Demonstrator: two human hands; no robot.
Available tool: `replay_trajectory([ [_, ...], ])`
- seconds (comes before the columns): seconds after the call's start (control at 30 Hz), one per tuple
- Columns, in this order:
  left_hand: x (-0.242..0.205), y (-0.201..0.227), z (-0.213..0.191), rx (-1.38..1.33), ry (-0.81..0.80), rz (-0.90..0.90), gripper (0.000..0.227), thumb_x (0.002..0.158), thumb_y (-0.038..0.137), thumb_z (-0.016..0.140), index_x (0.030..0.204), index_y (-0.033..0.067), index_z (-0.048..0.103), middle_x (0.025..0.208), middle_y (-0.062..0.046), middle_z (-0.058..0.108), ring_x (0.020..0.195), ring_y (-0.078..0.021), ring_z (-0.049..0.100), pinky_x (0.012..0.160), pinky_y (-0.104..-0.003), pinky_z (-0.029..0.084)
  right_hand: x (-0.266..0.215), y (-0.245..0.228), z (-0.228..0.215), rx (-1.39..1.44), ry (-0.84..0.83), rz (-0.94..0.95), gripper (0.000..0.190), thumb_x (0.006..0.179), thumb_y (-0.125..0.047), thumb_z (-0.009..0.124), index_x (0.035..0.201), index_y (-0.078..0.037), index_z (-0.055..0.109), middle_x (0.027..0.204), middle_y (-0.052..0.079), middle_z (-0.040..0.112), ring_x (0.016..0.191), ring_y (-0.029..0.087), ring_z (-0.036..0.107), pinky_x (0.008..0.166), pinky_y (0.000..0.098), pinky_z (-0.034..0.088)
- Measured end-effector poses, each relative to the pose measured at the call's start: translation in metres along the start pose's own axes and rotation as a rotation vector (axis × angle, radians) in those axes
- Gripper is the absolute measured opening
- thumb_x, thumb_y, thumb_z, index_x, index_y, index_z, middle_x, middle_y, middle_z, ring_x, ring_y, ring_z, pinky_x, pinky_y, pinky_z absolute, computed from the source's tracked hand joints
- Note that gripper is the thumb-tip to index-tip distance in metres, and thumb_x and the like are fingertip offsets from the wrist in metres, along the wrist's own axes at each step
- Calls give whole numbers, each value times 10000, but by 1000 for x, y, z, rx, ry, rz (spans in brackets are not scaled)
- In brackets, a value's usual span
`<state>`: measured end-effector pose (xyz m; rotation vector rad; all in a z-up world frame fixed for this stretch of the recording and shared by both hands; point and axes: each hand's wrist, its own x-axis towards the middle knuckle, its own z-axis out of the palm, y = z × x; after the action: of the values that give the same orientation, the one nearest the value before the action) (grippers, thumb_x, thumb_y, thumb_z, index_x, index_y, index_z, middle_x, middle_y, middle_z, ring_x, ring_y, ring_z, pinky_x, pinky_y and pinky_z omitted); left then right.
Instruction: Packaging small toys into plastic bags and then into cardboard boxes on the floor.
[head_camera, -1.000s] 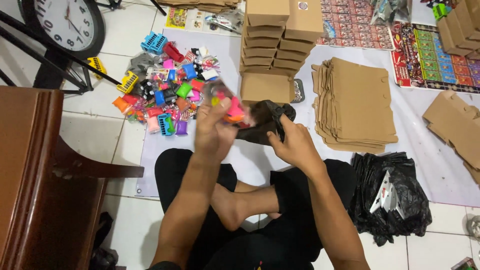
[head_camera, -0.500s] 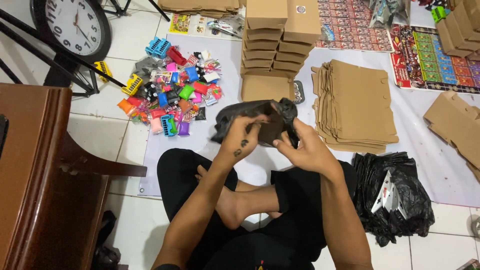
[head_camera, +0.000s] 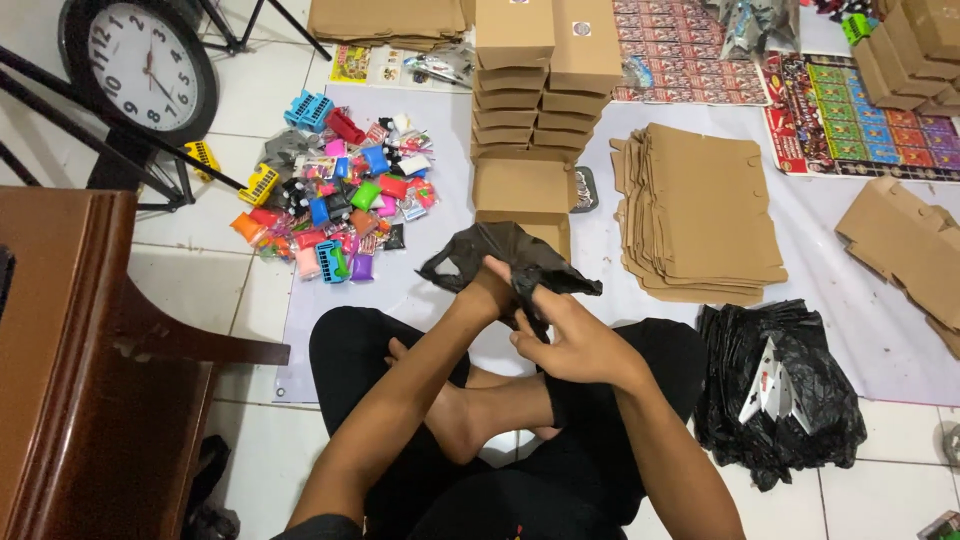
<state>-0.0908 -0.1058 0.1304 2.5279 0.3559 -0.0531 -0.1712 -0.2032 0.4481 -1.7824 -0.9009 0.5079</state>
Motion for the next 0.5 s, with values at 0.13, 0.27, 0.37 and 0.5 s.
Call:
replay_trajectory([
  [0.13,88,-54,69,431,-607,158,561,993,373,433,1437,52,551,1457,-167,589,1404,-304,511,1147,-534,288,-12,24,-6,26,41,11,376,798,106,645,1147,-23,692,597,48,646,539,174,574,586,354,564],
  [0.27,21,21,-71,346,-487,109,481,1012,267,438,1436,68,549,1467,-176,574,1397,-338,487,1147,-547,213,-19,38,-15,-41,161,40,410,811,98,619,1207,-2,649,645,86,665,597,196,611,628,383,562],
  [0.37,-3,52,-130,128,-345,15,434,1019,227,431,1356,10,598,1367,-225,615,1274,-367,572,1080,-472,362,-28,52,-20,-67,207,68,574,833,98,589,1396,-6,553,683,89,656,626,192,608,660,392,560],
  [0.5,11,-12,-52,514,-49,455,112,840,86,699,732,117,707,699,-67,675,678,-241,673,578,-349,500,-27,40,-21,-82,235,77,434,822,106,582,1233,-8,660,627,65,631,575,198,594,626,386,565],
])
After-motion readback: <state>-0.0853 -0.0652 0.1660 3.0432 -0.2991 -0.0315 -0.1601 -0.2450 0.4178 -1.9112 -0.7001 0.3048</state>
